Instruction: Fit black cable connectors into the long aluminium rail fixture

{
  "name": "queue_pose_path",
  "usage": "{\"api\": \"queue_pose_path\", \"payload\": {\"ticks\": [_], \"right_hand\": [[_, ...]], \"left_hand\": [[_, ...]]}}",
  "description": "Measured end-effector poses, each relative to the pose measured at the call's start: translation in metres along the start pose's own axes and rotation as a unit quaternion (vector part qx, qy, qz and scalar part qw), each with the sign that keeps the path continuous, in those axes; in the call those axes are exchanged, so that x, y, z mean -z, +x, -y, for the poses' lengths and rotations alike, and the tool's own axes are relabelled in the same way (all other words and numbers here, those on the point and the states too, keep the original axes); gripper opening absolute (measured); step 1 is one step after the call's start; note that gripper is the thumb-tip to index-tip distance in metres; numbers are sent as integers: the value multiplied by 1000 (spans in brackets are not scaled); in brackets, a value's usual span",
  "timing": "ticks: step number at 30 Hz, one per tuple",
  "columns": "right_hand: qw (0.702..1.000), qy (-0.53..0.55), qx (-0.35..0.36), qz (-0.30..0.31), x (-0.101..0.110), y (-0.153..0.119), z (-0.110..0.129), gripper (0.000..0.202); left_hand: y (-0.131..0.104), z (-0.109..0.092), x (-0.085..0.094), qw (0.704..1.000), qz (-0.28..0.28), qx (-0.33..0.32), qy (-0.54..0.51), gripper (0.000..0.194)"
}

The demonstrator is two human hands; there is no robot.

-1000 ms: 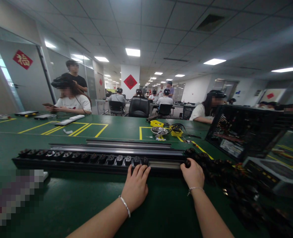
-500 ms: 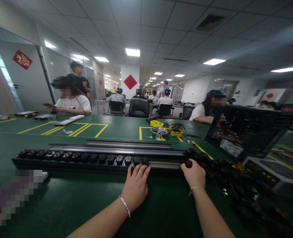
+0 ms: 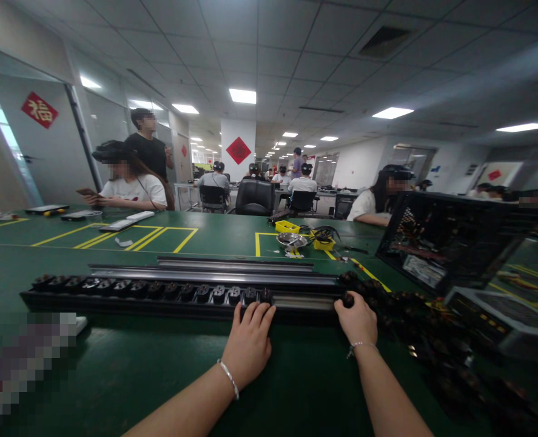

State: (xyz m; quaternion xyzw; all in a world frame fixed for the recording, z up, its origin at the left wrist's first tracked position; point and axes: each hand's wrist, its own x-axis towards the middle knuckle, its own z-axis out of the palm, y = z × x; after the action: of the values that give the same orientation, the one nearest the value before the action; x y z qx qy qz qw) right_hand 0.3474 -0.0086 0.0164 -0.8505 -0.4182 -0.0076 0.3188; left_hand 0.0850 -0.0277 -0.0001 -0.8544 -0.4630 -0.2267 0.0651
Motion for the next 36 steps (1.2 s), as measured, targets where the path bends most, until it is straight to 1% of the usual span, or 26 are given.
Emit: {"api": "queue_pose_path", "payload": {"ticks": [6, 11, 18, 23, 36], "right_hand": [[999, 0, -28, 21, 2, 1, 0, 51], [999, 8, -34, 24, 4, 2, -1, 50], [998, 17, -63, 25, 6, 2, -1, 48], [997, 22, -66, 30, 6, 2, 0, 50], [996, 36, -74, 28, 7, 4, -4, 51]], "left_hand": [[0, 0, 1, 1000, 5, 1, 8, 56], [0, 0, 0, 1000, 0, 1, 1, 56], [0, 1, -1, 1000, -3, -3, 7, 58], [0, 2, -3, 1000, -9, -5, 7, 59], [0, 3, -1, 1000, 1, -3, -16, 56]]}}
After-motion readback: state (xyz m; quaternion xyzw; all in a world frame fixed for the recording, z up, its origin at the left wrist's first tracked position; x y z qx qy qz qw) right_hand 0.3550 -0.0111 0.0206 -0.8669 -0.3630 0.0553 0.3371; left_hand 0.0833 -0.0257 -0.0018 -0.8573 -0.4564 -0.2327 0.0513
